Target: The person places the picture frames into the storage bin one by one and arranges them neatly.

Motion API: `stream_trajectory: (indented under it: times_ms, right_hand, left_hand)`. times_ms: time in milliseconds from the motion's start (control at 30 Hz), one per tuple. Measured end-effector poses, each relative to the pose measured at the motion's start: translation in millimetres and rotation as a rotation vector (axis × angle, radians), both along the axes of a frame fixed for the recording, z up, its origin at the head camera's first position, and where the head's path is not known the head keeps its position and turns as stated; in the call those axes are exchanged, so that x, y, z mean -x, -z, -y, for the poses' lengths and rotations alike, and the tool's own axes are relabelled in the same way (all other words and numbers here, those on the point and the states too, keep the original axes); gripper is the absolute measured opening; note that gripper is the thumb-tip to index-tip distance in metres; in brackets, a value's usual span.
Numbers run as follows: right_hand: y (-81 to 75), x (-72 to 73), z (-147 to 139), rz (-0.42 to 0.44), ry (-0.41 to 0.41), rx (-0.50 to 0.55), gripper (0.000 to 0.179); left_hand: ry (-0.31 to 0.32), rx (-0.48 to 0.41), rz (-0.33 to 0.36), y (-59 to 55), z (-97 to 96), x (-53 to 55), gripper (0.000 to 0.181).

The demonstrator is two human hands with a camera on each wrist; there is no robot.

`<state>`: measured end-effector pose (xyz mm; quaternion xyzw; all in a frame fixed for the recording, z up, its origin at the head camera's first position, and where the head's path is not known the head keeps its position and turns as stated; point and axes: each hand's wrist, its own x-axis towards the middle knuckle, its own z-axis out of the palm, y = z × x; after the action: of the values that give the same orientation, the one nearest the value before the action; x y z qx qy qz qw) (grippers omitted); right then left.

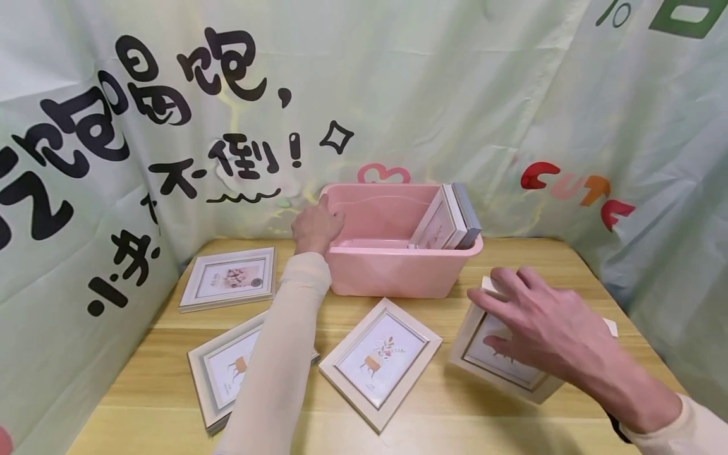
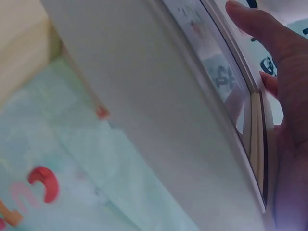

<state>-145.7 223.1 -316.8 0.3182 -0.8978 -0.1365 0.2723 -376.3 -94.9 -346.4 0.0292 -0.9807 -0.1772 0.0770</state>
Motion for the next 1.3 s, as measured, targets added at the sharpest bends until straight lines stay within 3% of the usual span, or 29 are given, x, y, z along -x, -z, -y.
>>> stream_trajectory:
  times_ms: [233,467,967,1133,1300]
  right_hand:
    - [-44.8,11.4,10,-0.123,-0.021,-0.028,0.056]
    - [-82.9,25.5,24,-0.139,-0.029,-0.021,0.049]
    - [-118.3,61.3,38,-0.129,-0.011,-0.017,0.045]
    - [-130.7,69.7,44,-0.084,0.041,0.002,0.043]
    - [-143.2,79.0,52,-0.028,0.138,0.031,0.054]
  left_hand:
    - [-0.001,0.028,0.01,0.5,1.1,0.9,0.067]
    - [0.0,0.018,0.004,0.5,2.9,2.0,0.065]
    - [-0.005,-0.008,-0.009,1.4,2.7,0.6,0.063]
    - [-0.006,-0.011,-0.009,0.7,3.4,-0.8,0.063]
    - [-0.009,-0.016,-0.002,0.7,3.3,-1.3,0.061]
